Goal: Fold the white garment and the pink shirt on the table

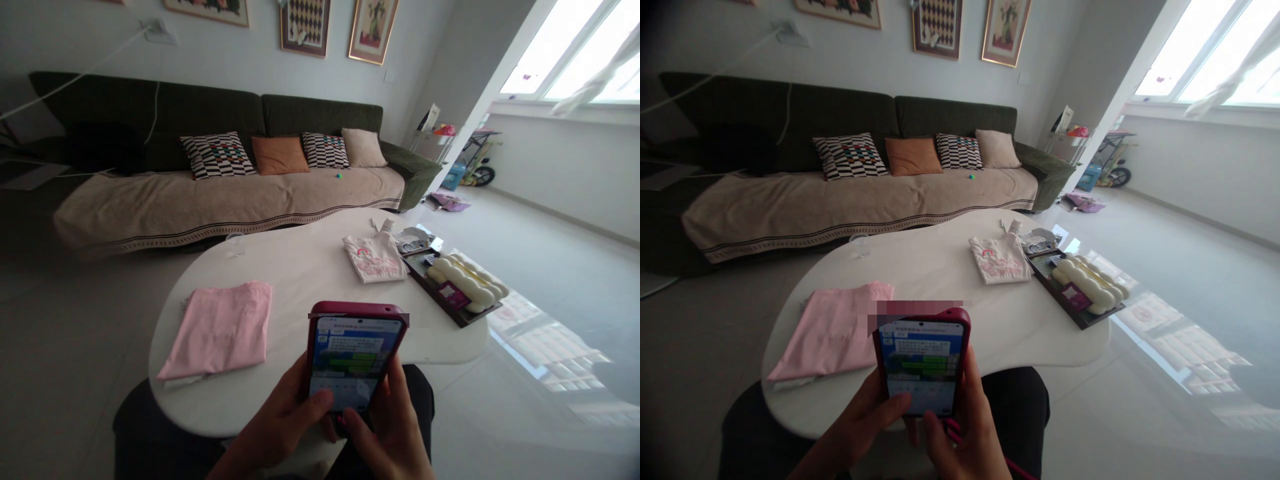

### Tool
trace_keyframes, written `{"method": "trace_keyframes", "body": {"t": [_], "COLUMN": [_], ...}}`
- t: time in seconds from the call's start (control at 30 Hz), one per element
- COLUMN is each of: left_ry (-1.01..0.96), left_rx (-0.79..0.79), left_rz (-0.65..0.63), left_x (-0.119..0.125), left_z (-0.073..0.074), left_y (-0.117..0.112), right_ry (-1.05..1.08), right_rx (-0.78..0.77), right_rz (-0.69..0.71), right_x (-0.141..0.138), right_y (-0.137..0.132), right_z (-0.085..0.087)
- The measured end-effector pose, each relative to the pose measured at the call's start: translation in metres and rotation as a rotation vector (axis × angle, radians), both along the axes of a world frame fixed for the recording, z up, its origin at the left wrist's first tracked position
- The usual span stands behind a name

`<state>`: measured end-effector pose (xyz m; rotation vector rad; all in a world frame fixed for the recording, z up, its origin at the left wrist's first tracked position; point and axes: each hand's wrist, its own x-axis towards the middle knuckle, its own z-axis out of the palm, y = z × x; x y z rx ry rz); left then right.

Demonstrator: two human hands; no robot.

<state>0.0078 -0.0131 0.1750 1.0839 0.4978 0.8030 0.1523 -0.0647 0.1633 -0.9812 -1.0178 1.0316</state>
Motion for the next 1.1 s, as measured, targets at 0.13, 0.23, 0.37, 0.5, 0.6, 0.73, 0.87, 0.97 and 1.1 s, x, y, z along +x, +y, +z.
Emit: {"method": "trace_keyframes", "body": {"t": [0.13, 0.23, 0.37, 0.5, 0.6, 0.73, 0.87, 0.97, 1.1], "left_ry": [0.115, 0.13, 0.054, 0.024, 0.042, 0.023, -0.064, -0.102, -0.102], "left_rx": [-0.018, -0.006, -0.022, -0.011, -0.023, -0.029, -0.027, -0.055, -0.105], "left_rz": [0.102, 0.151, 0.155, 0.116, 0.119, 0.102, 0.084, 0.094, 0.097], "left_x": [0.006, 0.007, 0.005, 0.004, 0.006, 0.005, 0.001, 0.0, 0.0], "left_z": [0.0, -0.003, -0.005, -0.003, -0.001, -0.006, -0.01, -0.007, -0.003], "left_y": [-0.005, -0.008, -0.009, -0.007, -0.007, -0.008, -0.009, -0.009, -0.01], "right_ry": [0.0, 0.044, 0.065, 0.069, 0.051, 0.019, -0.022, -0.037, -0.066], "right_rx": [0.031, 0.05, 0.045, 0.034, 0.027, 0.006, -0.031, -0.013, -0.003], "right_rz": [0.027, 0.087, 0.101, 0.075, 0.04, 0.022, -0.002, -0.066, -0.192], "right_x": [0.0, 0.001, 0.001, 0.0, 0.0, 0.001, -0.001, -0.007, -0.015], "right_y": [-0.001, -0.001, -0.001, -0.002, -0.003, -0.003, -0.001, 0.002, 0.003], "right_z": [0.006, 0.013, 0.017, 0.013, 0.009, 0.009, 0.01, 0.007, 0.007]}}
